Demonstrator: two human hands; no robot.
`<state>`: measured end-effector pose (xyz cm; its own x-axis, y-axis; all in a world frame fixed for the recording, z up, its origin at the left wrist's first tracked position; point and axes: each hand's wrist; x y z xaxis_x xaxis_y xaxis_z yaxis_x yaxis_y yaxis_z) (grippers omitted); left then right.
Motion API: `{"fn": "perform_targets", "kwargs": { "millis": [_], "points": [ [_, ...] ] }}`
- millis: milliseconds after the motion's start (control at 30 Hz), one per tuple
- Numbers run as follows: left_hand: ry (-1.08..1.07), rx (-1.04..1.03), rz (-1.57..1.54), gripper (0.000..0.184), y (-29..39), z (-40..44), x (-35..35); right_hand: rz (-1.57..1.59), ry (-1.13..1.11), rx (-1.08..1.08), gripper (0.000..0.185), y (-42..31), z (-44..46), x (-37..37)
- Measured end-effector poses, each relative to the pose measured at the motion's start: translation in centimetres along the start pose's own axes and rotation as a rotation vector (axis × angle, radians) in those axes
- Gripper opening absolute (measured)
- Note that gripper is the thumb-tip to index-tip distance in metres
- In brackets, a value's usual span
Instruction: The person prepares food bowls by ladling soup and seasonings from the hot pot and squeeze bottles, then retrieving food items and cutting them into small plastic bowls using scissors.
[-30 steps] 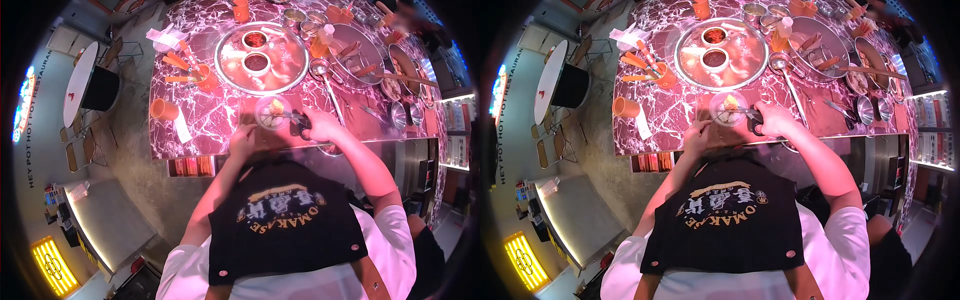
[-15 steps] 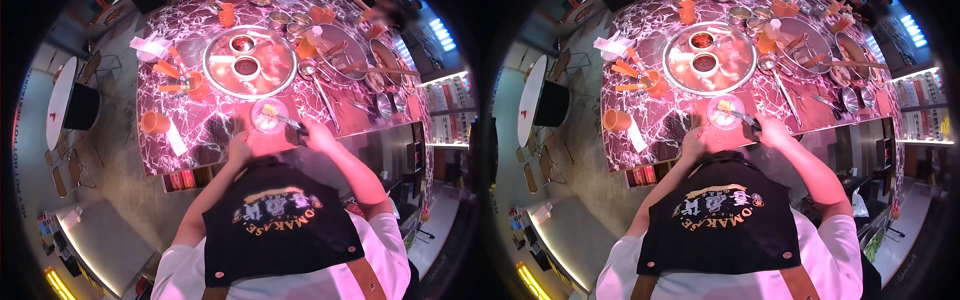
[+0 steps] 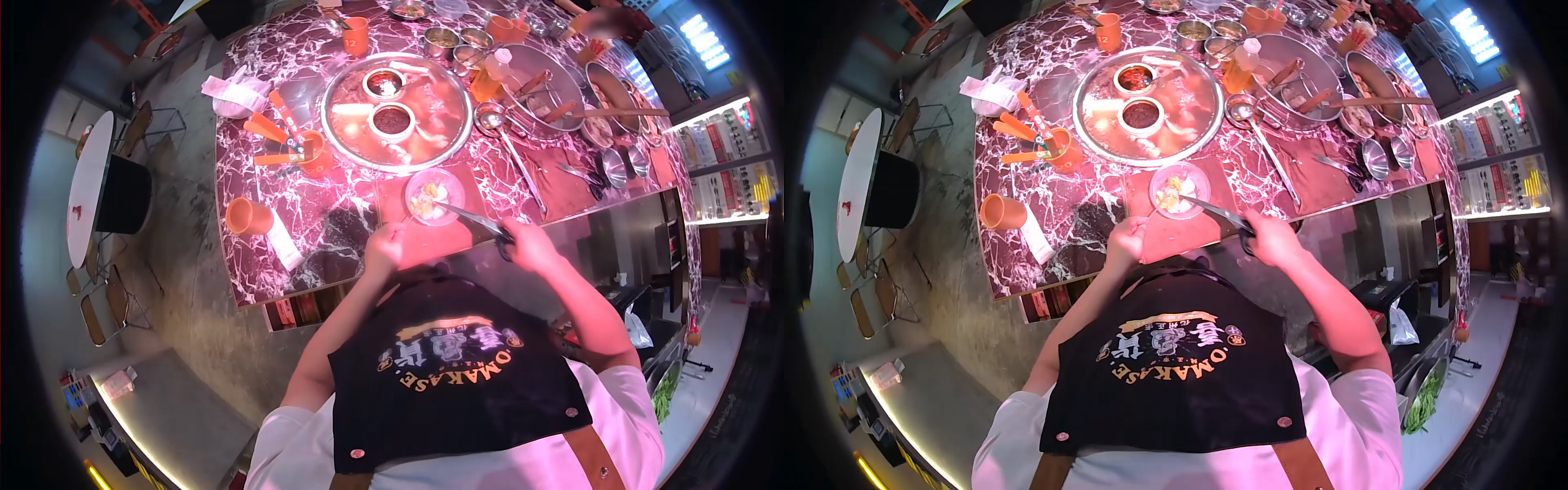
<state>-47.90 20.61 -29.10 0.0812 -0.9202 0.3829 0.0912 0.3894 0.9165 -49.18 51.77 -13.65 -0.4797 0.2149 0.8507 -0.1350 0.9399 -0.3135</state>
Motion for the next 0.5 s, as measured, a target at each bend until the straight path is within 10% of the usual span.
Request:
{"fn": "perform_targets", "kwargs": {
  "millis": [500],
  "points": [
    [-0.231, 0.024, 0.507, 0.029, 6.6, 0.0, 2.1, -0.069, -0.070, -0.069, 0.055, -3.4, 3.3, 2.0]
  ]
}}
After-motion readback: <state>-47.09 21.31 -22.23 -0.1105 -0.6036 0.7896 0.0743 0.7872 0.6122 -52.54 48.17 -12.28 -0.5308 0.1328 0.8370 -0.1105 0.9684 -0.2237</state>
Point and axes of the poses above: each hand's wrist, its own z-axis towards the middle knuckle, its own x-axis out of the back of the hand, y = z × x, and after that the axes turned 1 degree about -y, right-handed
